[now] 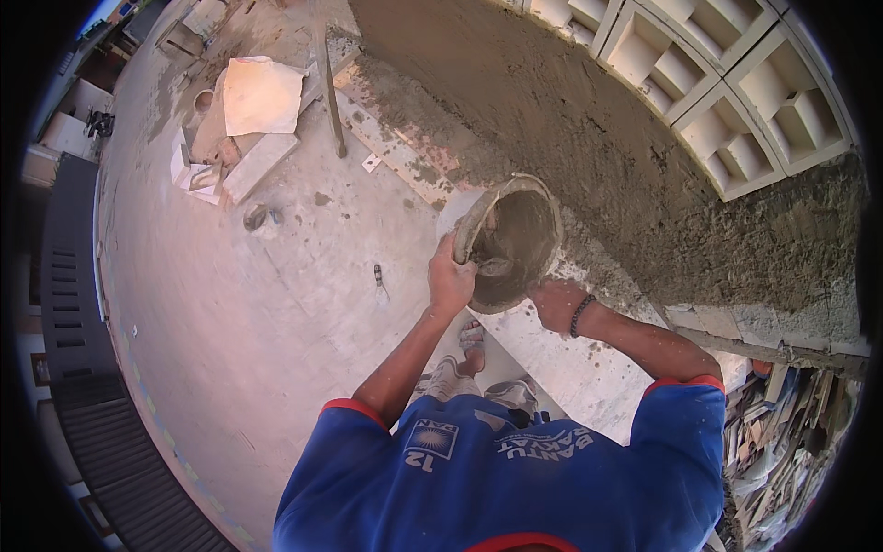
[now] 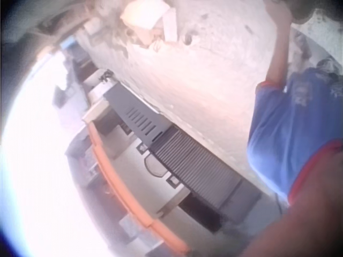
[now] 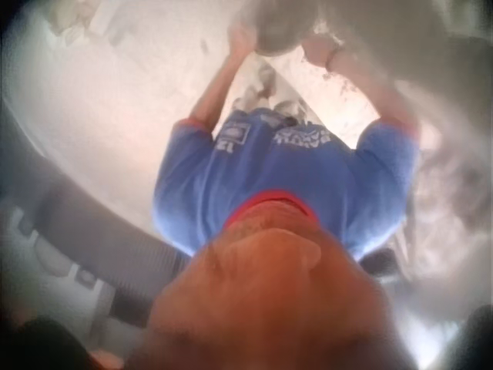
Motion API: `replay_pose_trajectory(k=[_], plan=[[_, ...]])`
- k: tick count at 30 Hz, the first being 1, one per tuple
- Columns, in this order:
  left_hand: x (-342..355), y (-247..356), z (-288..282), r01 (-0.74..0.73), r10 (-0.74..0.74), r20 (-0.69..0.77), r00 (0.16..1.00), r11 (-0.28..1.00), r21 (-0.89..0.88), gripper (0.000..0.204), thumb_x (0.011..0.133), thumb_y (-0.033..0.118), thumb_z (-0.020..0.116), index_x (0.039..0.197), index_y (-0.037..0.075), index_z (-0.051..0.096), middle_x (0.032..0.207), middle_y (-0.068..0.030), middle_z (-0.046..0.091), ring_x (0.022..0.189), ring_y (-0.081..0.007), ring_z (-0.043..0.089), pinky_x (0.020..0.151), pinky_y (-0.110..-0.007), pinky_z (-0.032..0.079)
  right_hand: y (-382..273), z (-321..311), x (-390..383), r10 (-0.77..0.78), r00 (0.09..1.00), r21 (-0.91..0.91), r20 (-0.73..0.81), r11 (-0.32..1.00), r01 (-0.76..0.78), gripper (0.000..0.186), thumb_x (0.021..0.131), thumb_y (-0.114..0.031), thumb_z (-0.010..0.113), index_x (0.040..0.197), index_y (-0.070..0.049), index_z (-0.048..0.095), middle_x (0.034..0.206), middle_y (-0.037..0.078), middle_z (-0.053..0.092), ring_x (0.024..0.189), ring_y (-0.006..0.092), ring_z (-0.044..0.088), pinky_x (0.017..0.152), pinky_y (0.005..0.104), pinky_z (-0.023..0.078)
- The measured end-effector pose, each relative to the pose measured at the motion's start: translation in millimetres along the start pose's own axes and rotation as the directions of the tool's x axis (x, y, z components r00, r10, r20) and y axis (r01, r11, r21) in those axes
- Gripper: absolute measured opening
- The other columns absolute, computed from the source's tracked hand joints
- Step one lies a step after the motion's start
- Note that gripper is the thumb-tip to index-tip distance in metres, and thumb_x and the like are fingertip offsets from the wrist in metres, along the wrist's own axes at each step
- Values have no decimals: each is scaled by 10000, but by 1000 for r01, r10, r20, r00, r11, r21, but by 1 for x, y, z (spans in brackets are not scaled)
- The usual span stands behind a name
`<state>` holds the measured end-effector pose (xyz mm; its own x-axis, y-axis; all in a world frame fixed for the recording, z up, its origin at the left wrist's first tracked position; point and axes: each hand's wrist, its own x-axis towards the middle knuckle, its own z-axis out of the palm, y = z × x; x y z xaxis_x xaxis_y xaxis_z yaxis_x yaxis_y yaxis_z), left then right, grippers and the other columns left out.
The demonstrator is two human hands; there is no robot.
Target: The person scoops wet cement from a pile on the ground into a bucket using a trowel. They then walk to a wall and apply the cement to the surface, smoothing it with the trowel. The person repeats this process, mixing the cement with water in the bucket and continuing to apply it to the wall.
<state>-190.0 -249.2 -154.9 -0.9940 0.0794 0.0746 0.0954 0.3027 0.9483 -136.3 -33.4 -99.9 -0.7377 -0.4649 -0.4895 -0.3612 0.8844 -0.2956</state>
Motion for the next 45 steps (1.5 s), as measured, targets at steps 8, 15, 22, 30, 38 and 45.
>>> replay_pose_trajectory(k=[8,15,22,30,38,45], plan=[[14,29,-3,-85,84,34,996,996,36,575,694,-104,498,1265,-34,520,1094,-159,652,998,-208,619,905,-298,455,9,-70,24,77,913,-529,-402,794,-300,339,826,-157,558,1128,-8,597,920,178,616,899,319,598,612,380,474],[20,62,0,-240,255,-38,966,945,223,599,684,-101,510,1281,-57,492,1293,-295,527,1257,-376,493,1058,-363,357,37,-56,42,32,929,-278,-368,950,-142,249,783,-122,583,966,17,680,826,204,676,811,349,679,596,438,529],[10,71,-3,-195,189,47,981,966,169,619,678,-98,524,1294,-66,476,1352,-316,465,1345,-399,382,1082,-404,333,85,9,37,51,948,197,-315,980,13,294,839,-237,577,1019,-5,591,736,234,646,774,401,657,705,483,534],[12,24,-7,-117,116,-65,991,993,0,590,695,-107,490,1283,-62,485,1245,-212,573,1220,-253,519,1020,-326,384,45,46,60,124,865,437,-487,892,118,426,869,-329,580,1171,-31,531,816,265,640,811,432,631,741,500,508],[35,9,-10,63,-79,-82,994,983,-174,588,695,-102,506,1281,-63,484,1165,-196,611,1098,-244,578,963,-308,416,66,17,67,232,920,332,-317,936,-121,434,876,-322,578,1188,-29,510,835,269,643,832,427,631,751,509,502],[39,-42,-14,133,-184,-181,966,956,-263,499,704,-101,486,1200,-55,515,1013,-117,629,932,-187,586,873,-270,437,82,-5,67,235,922,276,-309,949,-149,438,836,-300,650,1118,18,543,860,284,633,859,462,613,753,519,491]])
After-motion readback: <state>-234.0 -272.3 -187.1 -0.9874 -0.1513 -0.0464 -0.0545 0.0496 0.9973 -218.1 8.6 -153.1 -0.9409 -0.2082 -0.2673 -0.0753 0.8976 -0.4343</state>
